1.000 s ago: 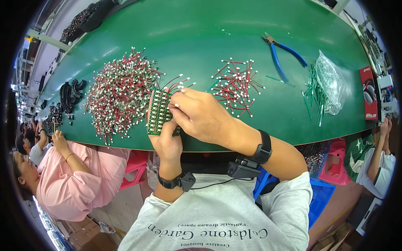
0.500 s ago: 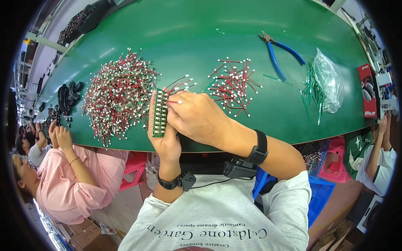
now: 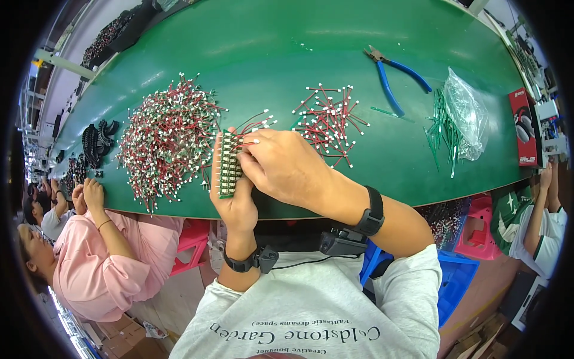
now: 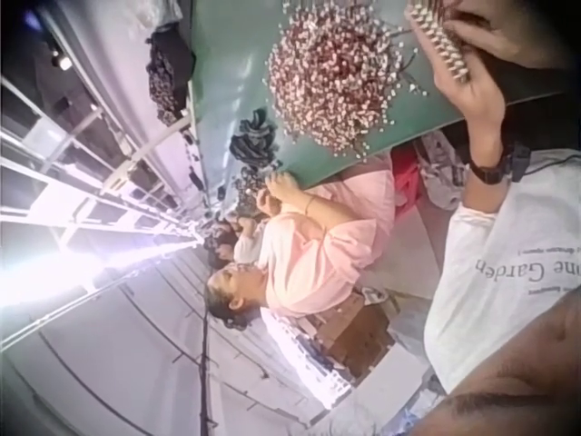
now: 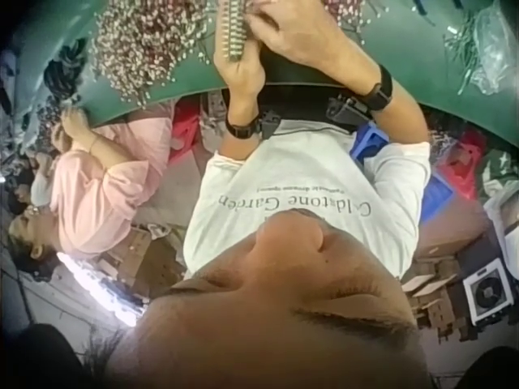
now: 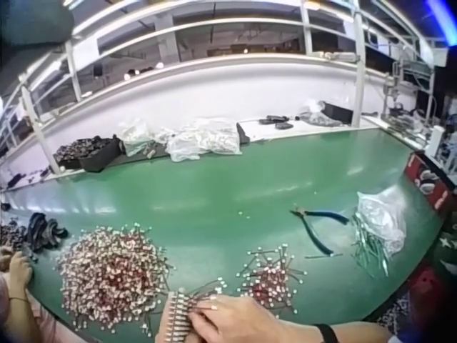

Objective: The person picks up a circuit board and inserts wires into its ports by hand. After filling the board, the person places it into a blue bin and retrieves a new circuit board to repeat the process.

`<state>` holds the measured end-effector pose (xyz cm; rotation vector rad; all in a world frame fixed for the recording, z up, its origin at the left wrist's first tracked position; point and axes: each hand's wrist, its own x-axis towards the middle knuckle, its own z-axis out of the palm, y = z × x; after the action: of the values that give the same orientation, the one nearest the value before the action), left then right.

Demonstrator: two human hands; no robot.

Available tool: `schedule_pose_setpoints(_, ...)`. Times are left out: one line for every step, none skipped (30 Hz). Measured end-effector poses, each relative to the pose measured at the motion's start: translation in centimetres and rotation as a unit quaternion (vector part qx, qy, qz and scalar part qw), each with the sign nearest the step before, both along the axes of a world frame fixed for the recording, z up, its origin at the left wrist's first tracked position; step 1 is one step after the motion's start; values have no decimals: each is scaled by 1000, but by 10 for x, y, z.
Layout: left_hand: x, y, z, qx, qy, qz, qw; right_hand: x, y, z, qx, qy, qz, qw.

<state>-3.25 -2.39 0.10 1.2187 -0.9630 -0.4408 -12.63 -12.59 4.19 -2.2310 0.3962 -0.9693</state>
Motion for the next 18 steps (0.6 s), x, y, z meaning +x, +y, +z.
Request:
schedule_pose_setpoints(-2,0,1,5,21,9,1000,-1,0,-2,-2,1,-6,1000)
schedule_pose_setpoints(-3,0,1,10,43,17,999,1,0,-4,-8,-21,-13,1000)
schedule_pose_setpoints(-2,2,-1,10,45,19,999,2,1,-4,-15,-43,-18,999)
schedule_pose_setpoints(-1,2,-3,12,36,27,999,4,2,-4,-11,-43,-17,999)
schedule_pose_setpoints(-1,2,-3,14,27,36,999,4,3,-3,-14,-42,-23,999)
schedule_pose_setpoints(-1,4,1,24,29,22,999,5,5,-4,-6,-42,-29,999)
schedule_pose_setpoints(-2,4,0,22,30,17,999,6,6,-4,2,-42,-35,998)
schedule_pose_setpoints(-3,5,0,41,11,25,999,5,6,-5,4,-40,-37,999)
schedule_pose_setpoints(-3,4,1,60,-7,31,998,5,6,-6,1,-39,-42,998)
schedule_pose_setpoints(-4,3,0,58,-6,26,998,6,5,-9,-4,-47,-42,998)
schedule_pose_setpoints(-3,2,-1,55,-13,29,998,8,5,-11,-8,-55,-43,998)
schedule_pose_setpoints(-2,2,-2,52,-20,33,998,10,6,-11,-1,-54,-50,997)
schedule_pose_setpoints(-2,3,-2,50,-27,38,998,10,6,-9,-3,-54,-53,997)
schedule_pose_setpoints(-3,5,0,62,-6,22,998,8,5,-7,-9,-45,-41,998)
schedule_pose_setpoints(-2,5,-1,59,-6,19,998,8,2,-5,-17,-38,-30,999)
schedule_pose_setpoints(-2,5,-3,41,38,27,998,7,-7,-5,-44,-52,1,998)
schedule_pose_setpoints(-1,4,-6,23,83,35,996,-1,-20,0,-15,-36,61,997)
schedule_pose_setpoints(2,6,-6,17,125,52,991,-10,-31,12,16,-17,28,999)
